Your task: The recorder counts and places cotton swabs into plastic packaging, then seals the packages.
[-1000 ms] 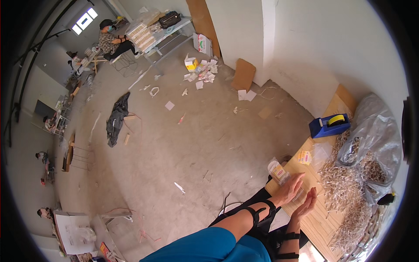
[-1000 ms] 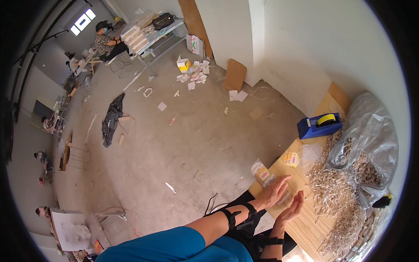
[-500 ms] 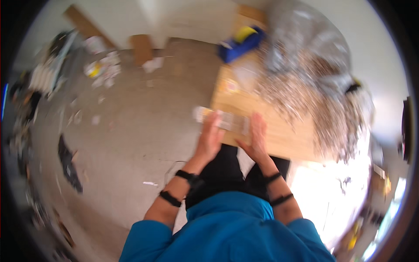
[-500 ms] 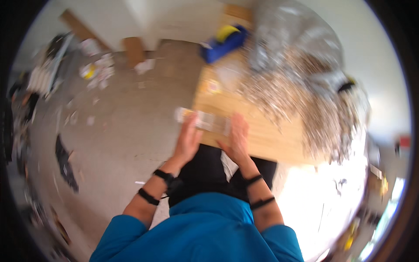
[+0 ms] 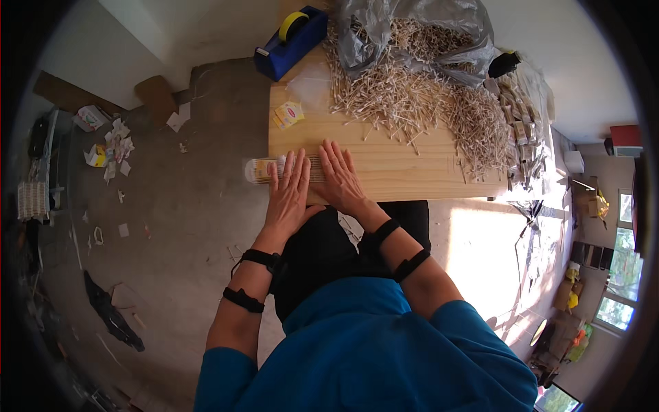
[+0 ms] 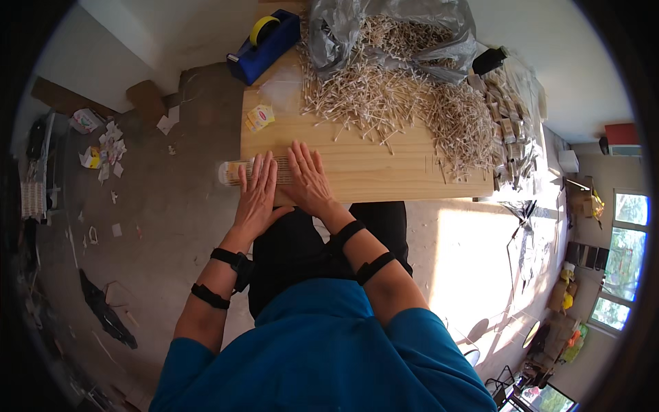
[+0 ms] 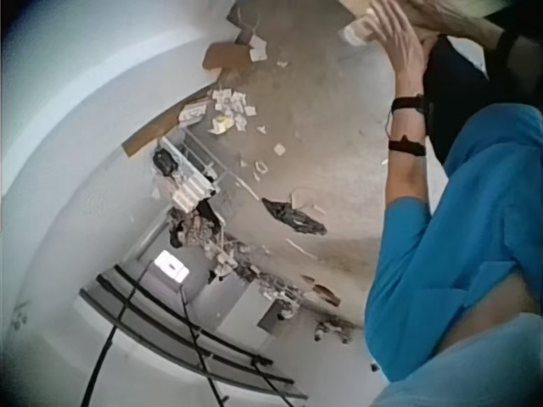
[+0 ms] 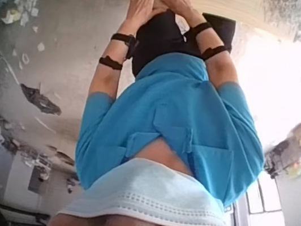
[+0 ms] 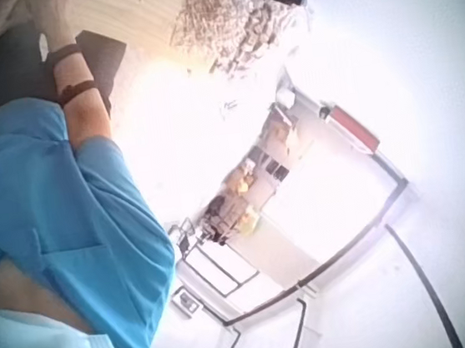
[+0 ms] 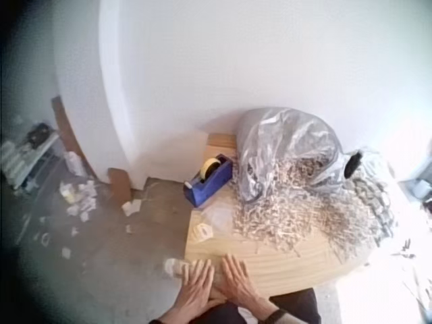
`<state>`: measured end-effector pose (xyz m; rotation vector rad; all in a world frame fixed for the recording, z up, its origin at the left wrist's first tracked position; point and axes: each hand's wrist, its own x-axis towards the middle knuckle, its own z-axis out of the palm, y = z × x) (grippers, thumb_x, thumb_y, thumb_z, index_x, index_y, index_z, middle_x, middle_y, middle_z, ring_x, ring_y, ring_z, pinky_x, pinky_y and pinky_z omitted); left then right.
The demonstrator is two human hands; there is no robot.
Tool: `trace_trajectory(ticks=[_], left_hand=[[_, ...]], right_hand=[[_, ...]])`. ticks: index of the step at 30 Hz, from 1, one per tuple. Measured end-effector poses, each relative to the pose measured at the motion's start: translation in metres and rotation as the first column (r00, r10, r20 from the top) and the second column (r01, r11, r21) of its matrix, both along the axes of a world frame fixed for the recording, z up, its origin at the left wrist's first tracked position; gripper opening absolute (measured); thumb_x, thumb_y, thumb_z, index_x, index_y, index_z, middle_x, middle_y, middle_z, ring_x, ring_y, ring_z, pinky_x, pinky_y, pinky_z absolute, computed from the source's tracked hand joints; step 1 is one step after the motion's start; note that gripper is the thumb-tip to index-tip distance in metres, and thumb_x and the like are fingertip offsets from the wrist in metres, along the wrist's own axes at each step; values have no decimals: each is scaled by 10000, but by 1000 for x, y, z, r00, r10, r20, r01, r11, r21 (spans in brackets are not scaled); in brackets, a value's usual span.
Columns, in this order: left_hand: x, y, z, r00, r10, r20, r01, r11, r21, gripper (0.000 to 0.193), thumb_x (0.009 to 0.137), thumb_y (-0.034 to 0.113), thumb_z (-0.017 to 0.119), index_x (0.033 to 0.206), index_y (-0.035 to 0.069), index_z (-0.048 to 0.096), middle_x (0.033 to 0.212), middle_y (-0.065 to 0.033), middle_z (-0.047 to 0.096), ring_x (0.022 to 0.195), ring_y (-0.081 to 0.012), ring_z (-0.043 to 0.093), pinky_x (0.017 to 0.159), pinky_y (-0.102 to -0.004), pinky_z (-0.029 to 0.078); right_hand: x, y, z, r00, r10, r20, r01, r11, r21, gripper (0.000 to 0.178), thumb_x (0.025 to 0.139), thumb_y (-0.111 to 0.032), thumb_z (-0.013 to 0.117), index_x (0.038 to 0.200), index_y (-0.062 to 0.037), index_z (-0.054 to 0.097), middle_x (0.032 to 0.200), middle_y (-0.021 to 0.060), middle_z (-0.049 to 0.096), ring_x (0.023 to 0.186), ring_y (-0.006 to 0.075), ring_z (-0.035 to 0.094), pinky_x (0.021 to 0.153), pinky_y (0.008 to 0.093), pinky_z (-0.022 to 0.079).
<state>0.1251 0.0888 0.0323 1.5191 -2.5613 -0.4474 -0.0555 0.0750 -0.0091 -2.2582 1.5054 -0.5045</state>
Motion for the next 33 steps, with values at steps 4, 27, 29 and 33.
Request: trace_trajectory(ticks=[4, 27, 29, 33], left_hand=[[-7, -12, -4, 990, -27, 137, 25, 1000, 16, 1293, 623, 704, 715, 1550, -3, 158, 1642, -139, 107, 1527, -284, 52, 1221, -542, 32], [-20, -26, -13, 956, -54, 288, 20, 992, 121, 1316, 653, 670, 750, 1561, 14, 60, 1646, -139, 40, 1530, -253, -26, 1226, -524, -45], [-18, -25, -13, 960, -57, 273, 26, 993, 114, 1315, 651, 655, 762, 1560, 10, 64, 1644, -143, 44, 1529, -255, -24, 1226, -525, -44], [-19, -24, -12, 969, -53, 242, 23, 992, 123, 1315, 648, 619, 790, 1554, -5, 69, 1642, -154, 41, 1528, -264, -11, 1224, -538, -33]], right_hand=[[2, -2, -3, 1000, 1, -27, -1, 1000, -5, 813, 904, -369, 636, 1512, 24, 265, 1614, 196, 191, 1518, 323, 113, 1218, 494, 81], [8, -4, -18, 997, -56, 61, 64, 989, -130, 570, 935, -191, 513, 1454, 15, 399, 1565, 211, 314, 1486, 338, 239, 1214, 484, 155], [8, -1, -15, 994, -53, 99, 62, 994, -90, 572, 930, -180, 510, 1461, 2, 399, 1571, 205, 306, 1488, 335, 234, 1215, 486, 143], [12, 0, -13, 996, -71, 52, 76, 993, -90, 571, 929, -174, 506, 1469, -20, 401, 1581, 176, 304, 1494, 309, 231, 1215, 505, 116]])
